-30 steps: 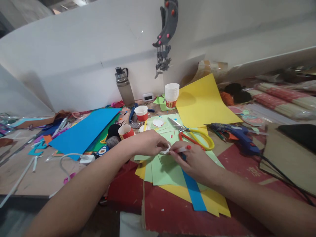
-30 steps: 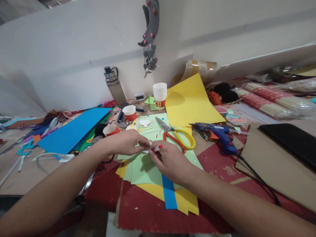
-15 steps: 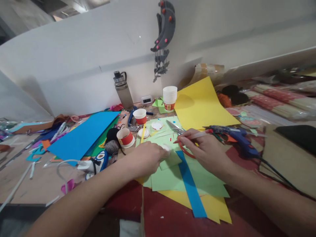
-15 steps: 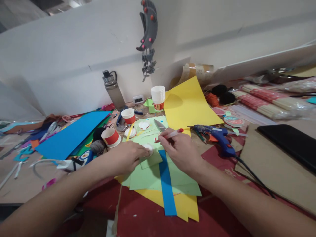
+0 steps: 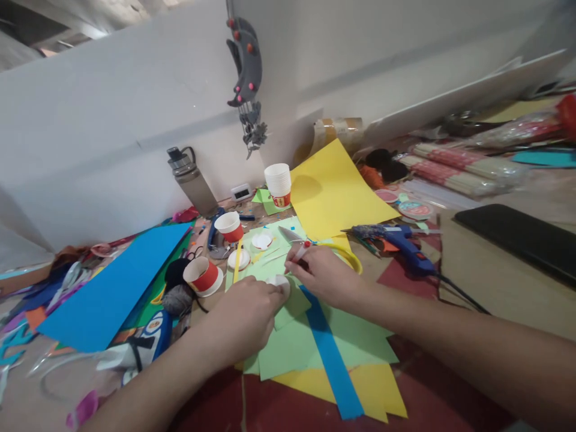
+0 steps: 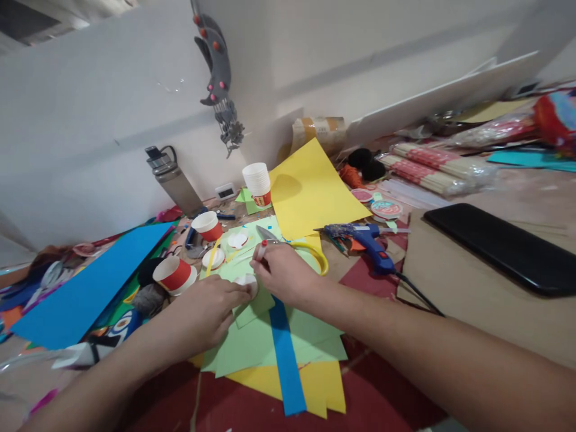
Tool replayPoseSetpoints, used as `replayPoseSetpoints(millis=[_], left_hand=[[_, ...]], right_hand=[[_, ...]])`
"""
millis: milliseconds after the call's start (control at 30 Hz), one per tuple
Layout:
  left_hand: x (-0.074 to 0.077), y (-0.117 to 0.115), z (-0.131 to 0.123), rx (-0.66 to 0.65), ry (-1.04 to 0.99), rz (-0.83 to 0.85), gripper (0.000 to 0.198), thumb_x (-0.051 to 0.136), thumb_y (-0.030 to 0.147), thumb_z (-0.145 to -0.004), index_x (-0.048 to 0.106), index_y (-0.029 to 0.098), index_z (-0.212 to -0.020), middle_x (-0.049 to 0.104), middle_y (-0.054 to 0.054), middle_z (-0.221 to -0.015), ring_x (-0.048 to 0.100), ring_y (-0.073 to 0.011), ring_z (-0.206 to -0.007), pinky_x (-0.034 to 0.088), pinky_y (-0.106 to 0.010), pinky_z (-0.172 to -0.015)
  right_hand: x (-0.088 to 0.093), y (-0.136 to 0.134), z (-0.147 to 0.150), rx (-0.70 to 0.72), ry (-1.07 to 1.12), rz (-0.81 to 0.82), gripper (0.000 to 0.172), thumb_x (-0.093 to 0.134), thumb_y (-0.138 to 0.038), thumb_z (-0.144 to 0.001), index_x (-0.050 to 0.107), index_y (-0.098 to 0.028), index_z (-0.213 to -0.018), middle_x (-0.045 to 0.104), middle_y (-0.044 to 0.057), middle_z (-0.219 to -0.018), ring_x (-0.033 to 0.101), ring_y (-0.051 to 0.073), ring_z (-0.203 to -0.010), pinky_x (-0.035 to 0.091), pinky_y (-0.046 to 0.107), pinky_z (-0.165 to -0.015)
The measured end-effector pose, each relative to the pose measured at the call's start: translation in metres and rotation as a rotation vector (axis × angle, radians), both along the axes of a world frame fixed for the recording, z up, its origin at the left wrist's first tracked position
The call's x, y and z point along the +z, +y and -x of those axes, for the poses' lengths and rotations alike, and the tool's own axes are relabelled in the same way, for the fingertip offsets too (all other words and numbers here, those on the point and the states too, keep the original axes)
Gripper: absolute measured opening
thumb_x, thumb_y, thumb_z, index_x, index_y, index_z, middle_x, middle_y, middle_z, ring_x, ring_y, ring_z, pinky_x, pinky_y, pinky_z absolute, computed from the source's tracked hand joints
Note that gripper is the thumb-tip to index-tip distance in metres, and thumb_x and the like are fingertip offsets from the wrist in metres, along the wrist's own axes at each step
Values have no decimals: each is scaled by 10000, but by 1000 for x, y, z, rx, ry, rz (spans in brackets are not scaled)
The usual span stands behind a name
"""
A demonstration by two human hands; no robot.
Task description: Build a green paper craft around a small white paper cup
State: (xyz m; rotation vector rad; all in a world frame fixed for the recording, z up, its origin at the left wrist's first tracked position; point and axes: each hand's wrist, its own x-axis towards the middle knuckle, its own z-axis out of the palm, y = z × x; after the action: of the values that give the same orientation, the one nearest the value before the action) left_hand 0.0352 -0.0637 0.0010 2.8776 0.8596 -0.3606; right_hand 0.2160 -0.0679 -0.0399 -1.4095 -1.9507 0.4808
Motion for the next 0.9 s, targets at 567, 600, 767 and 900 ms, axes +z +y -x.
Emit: replayPoseSetpoints(millis=[567,600,767,900], left_hand=[[0,-1,2,-44,12,-66,410,404,104,-812,515,180,-1199,669,-86,-988,602,-240,-857,444,-401,-789],[1,-1,2,-49,9,-73,416,403,97,-807,515,176,-1200,671,-82,-981,602,-237,-849,445,-397,-782],[-5,-10,0,-3,-15,-118,422,400,105,-810,531,141,-1209,672,-88,-999,601,-237,-866,455,-387,-771],[-26,-23,-5,46,-36,-256,445,401,105,-806,511,58,-1234,625,-166,-1131,578,-275,-983,441,-414,-824]], right_hand=[[-7,-2,-4,36,15,75,205,461,-188,-878,602,-176,-729,647,21,-714,584,139,-669,418,249,-643],[-6,-4,-5,38,5,77,210,457,-193,-877,599,-178,-723,642,17,-703,575,138,-659,409,248,-633],[-1,-9,-7,52,-4,107,241,441,-202,-875,590,-183,-687,624,12,-666,564,137,-636,401,244,-615],[5,-8,-10,-13,25,98,255,430,-242,-892,614,-185,-724,648,29,-723,590,151,-664,419,251,-629]])
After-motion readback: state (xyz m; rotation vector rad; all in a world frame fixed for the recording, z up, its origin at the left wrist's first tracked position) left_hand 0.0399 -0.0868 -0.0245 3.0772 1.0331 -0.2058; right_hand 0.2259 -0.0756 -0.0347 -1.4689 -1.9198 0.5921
